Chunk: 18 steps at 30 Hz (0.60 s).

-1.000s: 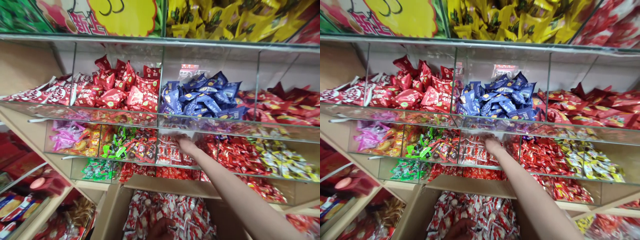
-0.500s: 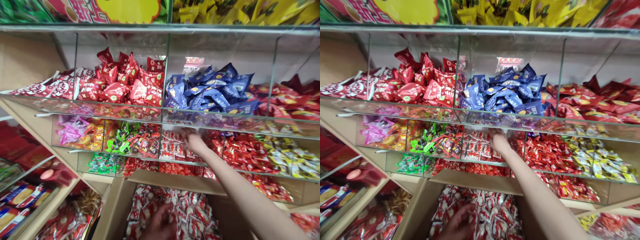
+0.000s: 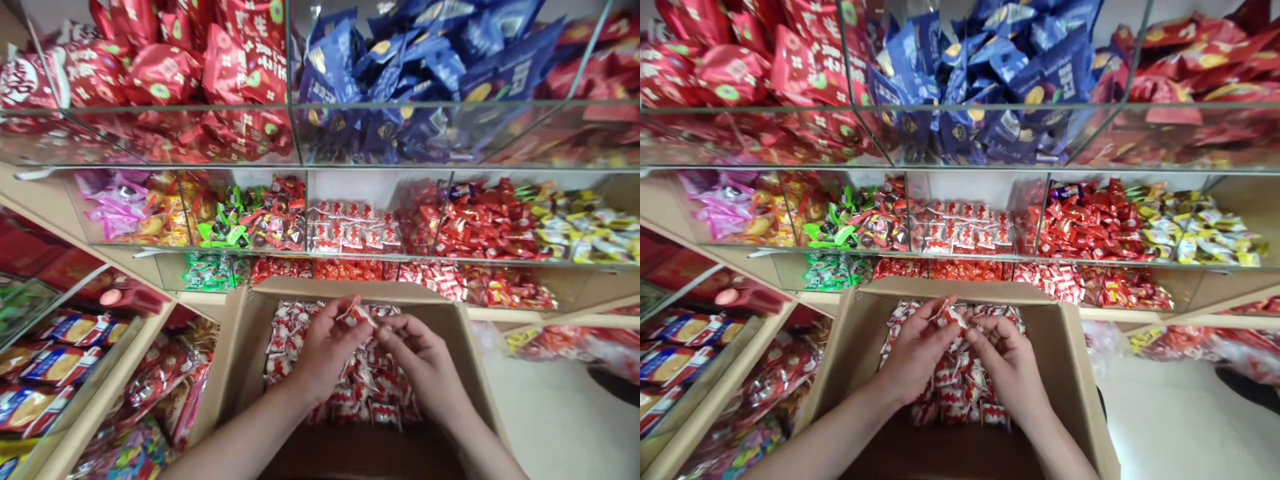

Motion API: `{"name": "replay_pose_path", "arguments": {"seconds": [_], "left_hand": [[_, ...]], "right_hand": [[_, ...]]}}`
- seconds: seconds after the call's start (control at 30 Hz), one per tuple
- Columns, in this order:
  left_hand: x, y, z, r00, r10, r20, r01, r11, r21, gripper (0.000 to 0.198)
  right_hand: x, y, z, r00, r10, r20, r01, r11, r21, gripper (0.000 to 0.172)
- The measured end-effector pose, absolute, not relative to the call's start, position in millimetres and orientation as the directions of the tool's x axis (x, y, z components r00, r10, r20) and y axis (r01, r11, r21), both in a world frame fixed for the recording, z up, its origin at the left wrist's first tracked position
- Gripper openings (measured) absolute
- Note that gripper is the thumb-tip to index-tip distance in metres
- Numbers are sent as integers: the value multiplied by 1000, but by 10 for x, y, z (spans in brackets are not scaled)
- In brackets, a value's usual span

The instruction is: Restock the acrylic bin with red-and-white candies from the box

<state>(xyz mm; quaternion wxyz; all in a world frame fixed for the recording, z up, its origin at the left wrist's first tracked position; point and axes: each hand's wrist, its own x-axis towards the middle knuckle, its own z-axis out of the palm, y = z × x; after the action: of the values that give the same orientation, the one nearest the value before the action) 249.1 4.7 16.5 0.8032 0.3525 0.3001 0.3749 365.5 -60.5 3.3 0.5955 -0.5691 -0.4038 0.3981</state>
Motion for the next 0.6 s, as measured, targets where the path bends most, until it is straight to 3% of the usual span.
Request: {"name": "replay_pose_path", "arguments": {"seconds": [0.1, 0.2, 0.33, 0.4, 0.47, 0.53, 0.6], "left_hand": [[2508, 69, 144, 533, 808, -253, -377, 494, 783, 23], [2490, 75, 143, 503, 820, -274, -426, 511, 746, 15], [2492, 23, 146, 472, 809, -351, -517, 577, 633, 7], [2499, -5, 163, 465, 803, -373, -542, 591, 597, 6], [2497, -23, 197, 496, 798, -343, -530, 591, 609, 9], [2480, -33, 243, 578, 766, -280, -481, 598, 641, 15], [2454, -43, 283, 640, 731, -236, -447, 604, 659, 19]], "right_hand": [[3685, -591, 45, 362, 932, -32, -129, 16, -992, 16], [3662, -618, 8, 382, 923, -42, -124, 6, -992, 19], [3627, -642, -33, 464, 884, 60, -28, 83, -996, 16], [3635, -649, -16, 491, 847, 205, 143, 154, -978, 10], [3668, -661, 15, 427, 790, 440, 405, 268, -874, 6], [3719, -683, 41, 247, 721, 647, 616, 399, -679, 22], [3764, -712, 44, 58, 677, 734, 715, 485, -503, 35]]}}
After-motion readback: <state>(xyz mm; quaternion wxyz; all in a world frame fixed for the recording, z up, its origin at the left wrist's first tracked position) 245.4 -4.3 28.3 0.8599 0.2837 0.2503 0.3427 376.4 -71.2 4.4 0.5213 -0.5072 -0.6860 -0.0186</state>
